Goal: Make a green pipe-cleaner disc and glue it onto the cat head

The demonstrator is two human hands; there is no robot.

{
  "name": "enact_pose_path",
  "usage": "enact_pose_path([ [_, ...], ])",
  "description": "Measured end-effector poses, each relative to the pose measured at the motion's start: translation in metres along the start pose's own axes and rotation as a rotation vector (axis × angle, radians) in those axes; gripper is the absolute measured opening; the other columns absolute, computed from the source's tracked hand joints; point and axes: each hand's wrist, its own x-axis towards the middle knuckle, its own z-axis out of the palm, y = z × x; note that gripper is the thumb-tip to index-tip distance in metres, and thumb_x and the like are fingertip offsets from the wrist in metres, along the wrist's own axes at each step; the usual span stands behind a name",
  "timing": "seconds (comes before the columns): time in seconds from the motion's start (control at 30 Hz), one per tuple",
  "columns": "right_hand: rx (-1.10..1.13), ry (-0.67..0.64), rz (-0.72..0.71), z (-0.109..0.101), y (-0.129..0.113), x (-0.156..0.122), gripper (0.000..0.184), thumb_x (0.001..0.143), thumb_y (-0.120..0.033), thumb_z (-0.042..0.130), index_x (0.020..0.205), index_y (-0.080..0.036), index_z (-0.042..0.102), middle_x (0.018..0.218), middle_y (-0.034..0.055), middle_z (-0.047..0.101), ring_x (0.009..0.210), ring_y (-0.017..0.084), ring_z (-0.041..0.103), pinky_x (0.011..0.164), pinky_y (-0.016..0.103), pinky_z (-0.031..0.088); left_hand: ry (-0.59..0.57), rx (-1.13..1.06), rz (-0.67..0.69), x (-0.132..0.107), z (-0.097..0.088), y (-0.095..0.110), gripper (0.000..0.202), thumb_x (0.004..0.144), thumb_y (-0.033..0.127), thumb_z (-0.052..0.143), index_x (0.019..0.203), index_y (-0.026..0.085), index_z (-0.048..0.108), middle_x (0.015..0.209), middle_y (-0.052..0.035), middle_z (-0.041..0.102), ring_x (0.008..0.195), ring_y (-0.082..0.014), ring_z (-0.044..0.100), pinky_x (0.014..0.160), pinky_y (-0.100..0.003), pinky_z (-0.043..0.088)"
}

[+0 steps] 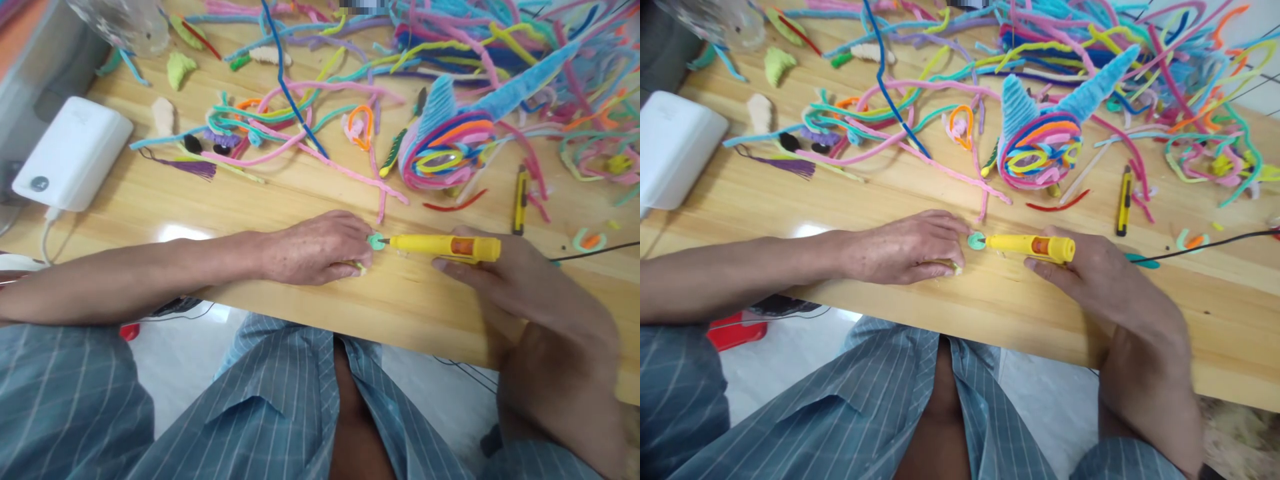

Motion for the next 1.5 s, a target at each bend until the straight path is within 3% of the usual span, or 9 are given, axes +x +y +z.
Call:
enact_pose_path([
  [0.4,-0.016,-0.017,0.005,0.0,-0.001,0.003,0.04,0.102,-0.06,0.056,0.078,-0.028,0.06,0.063,0.0,0.062,0.051,0.02,0.057,0.053,0.034,0.044,-0.05,0.051,0.002,0.0,0.001,0.0,0.013,0.107,0.019,0.058,0.104,0.02,0.071,0.112,-0.012,0.08,0.12,-0.0286,0.073,0.116,-0.048,0.048],
  [0.93,-0.008,-0.029,0.063,-0.002,-0.002,0.002,0.056,0.098,-0.077,0.054,0.075,-0.026,0.06,0.063,0.0016,0.063,0.052,0.02,0.058,0.052,0.034,0.044,0.009,0.057,0.023,-0.002,0.013,-0.002,0.014,0.106,0.026,0.06,0.101,0.023,0.072,0.111,-0.0116,0.079,0.115,-0.0271,0.073,0.118,-0.047,0.048],
  [1.23,-0.01,-0.053,0.069,-0.004,-0.001,0.001,0.041,0.098,-0.063,0.059,0.077,-0.028,0.058,0.064,0.0011,0.063,0.053,0.021,0.056,0.055,0.035,0.044,-0.044,0.144,0.041,-0.001,0.011,0.001,0.021,0.11,0.026,0.052,0.106,0.021,0.073,0.113,-0.0137,0.08,0.123,-0.0285,0.072,0.118,-0.047,0.049],
  [1.5,-0.003,-0.062,0.075,-0.004,-0.002,0.002,0.041,0.098,-0.064,0.059,0.078,-0.028,0.059,0.066,0.0016,0.065,0.054,0.022,0.056,0.056,0.036,0.044,-0.03,0.209,0.094,-0.002,0.017,0.0,0.024,0.112,0.026,0.05,0.109,0.019,0.073,0.117,-0.0151,0.08,0.126,-0.0287,0.073,0.121,-0.048,0.049],
])
